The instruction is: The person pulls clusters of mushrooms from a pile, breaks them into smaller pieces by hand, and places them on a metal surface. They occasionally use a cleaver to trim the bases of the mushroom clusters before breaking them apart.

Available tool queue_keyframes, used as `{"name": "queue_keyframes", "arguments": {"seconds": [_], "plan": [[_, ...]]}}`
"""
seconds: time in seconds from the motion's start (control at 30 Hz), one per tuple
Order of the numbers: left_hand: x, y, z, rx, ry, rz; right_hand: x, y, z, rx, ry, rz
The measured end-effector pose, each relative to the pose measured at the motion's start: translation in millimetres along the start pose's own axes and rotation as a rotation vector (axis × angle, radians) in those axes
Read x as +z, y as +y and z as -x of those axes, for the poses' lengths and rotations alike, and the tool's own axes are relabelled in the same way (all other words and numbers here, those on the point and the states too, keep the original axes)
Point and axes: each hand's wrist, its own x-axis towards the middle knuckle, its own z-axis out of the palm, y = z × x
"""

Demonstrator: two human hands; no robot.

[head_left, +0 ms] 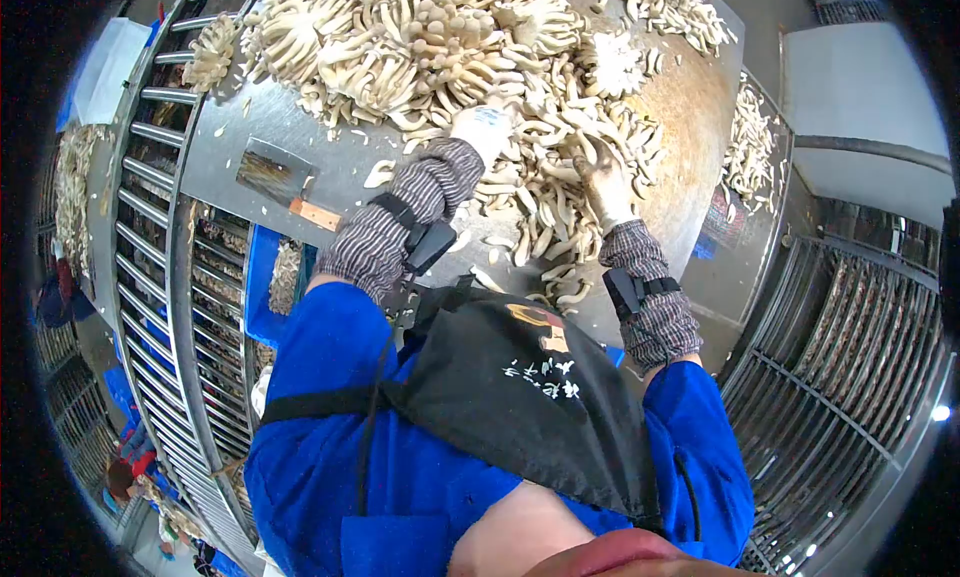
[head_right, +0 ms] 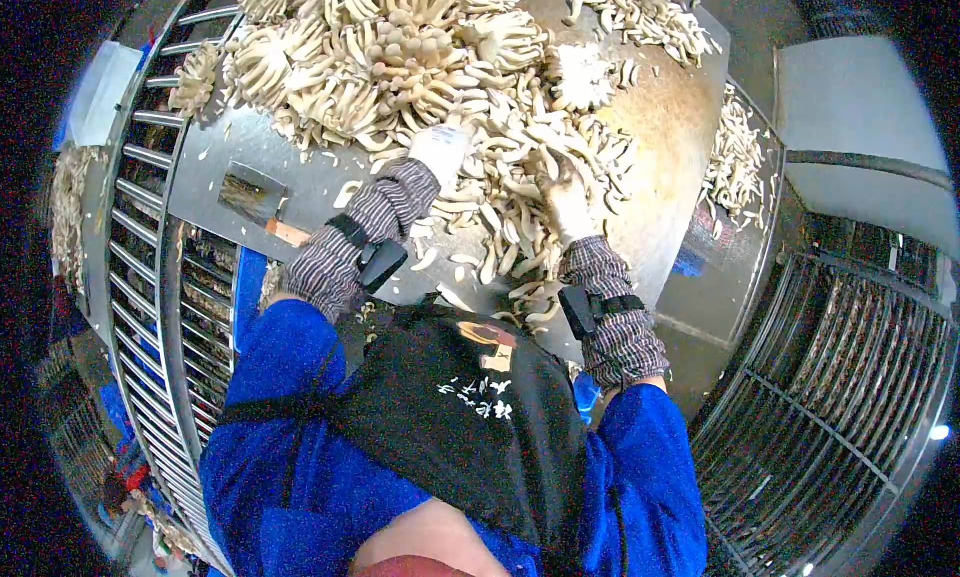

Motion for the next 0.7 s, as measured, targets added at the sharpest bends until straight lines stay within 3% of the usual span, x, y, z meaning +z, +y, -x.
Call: {"name": "queue_keyframes", "arguments": {"seconds": [0.03,0.07,0.13,0.2,0.23,0.3,0.33,0.37,0.43,0.47,0.5,0.57,0.6,0.7], "plan": [[5.8,6.5,-8.9,0.013,-0.054,-0.107,-0.7,-3.1,2.3,0.046,-0.034,-0.13],[-33.0,21.2,-1.3,0.004,-0.215,-0.091,4.8,1.1,1.8,0.19,0.068,-0.238],[-3.7,8.8,-6.6,0.008,-0.198,-0.121,1.6,27.5,-5.0,0.186,0.025,-0.227],[4.6,0.5,-11.3,0.062,-0.211,-0.147,-13.1,7.4,1.0,0.151,-0.057,-0.219],[-36.5,9.6,-15.1,0.063,-0.585,-0.177,-10.5,17.3,4.9,0.157,-0.05,-0.222],[-21.1,0.8,-15.9,0.0,-0.447,-0.06,-2.4,41.3,3.9,-0.093,0.17,0.035],[-25.6,-4.1,-15.9,0.014,-0.572,-0.123,-9.6,21.9,8.4,-0.112,0.179,0.179],[-31.8,-5.8,-10.0,0.014,-0.572,-0.127,-12.1,15.5,11.1,-0.112,0.181,0.175],[-43.7,-7.3,1.7,-0.017,-0.376,0.159,-15.0,9.4,15.4,-0.017,0.096,0.167],[-48.2,-8.2,3.5,-0.105,-0.404,0.339,-18.2,7.8,17.7,-0.056,0.091,0.098],[-43.4,-13.2,5.7,-0.104,-0.405,0.332,-16.8,19.4,15.8,-0.056,0.095,0.091],[-17.8,-27.2,10.5,-0.157,-0.293,0.613,-11.5,32.6,11.6,0.018,0.081,0.077],[-4.1,-32.3,11.8,-0.144,-0.213,0.573,-15.3,28.7,13.8,0.067,0.039,-0.037],[1.2,-34.3,24.4,-0.223,-0.49,0.322,-5.9,53.0,7.3,-0.007,0.098,-0.069]]}}
